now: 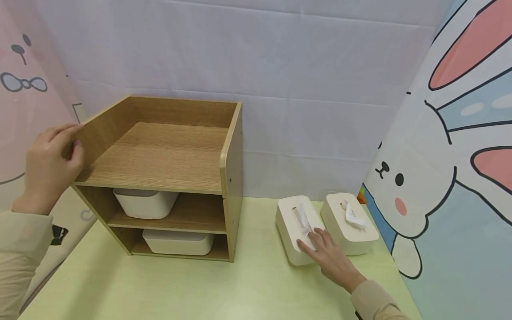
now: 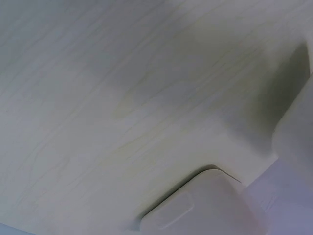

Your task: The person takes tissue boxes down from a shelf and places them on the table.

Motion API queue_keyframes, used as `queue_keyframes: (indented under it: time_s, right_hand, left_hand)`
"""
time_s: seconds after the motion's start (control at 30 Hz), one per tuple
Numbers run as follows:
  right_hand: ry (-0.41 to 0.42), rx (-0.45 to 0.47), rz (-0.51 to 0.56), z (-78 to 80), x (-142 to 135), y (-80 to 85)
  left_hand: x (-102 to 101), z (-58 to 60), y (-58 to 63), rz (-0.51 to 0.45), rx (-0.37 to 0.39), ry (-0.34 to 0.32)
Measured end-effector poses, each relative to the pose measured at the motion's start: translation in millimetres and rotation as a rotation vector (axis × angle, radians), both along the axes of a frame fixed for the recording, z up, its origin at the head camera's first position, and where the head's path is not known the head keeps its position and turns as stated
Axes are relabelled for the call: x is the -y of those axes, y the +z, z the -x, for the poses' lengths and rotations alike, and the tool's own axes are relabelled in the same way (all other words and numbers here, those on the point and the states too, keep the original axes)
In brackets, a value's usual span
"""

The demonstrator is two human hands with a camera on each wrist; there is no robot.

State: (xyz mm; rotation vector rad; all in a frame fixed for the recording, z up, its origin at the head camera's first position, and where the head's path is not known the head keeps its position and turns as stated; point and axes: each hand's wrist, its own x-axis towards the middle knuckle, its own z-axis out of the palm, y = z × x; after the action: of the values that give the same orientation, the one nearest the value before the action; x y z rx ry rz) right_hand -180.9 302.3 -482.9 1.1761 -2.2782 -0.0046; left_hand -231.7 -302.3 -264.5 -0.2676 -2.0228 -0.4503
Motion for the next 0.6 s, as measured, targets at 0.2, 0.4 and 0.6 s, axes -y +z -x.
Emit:
queue_keyframes:
  time_s: [0.2, 0.4, 0.6]
  right_hand:
    - [-0.054, -0.004, 0.029, 7.2, -2, -12.3]
    - [-0.077, 0.01, 0.068, 14.6, -4, -23.3]
    - [-0.088, 0.019, 0.109, 20.1, -3, -30.9]
  left_hand:
    - [-1, -0.7, 0.4, 0.005, 0.01, 0.002]
    - [-2, -0.5, -0.6, 0.0, 0.009, -0.001]
    - [-3, -0.4, -0.4, -0.002, -0.002, -0.007]
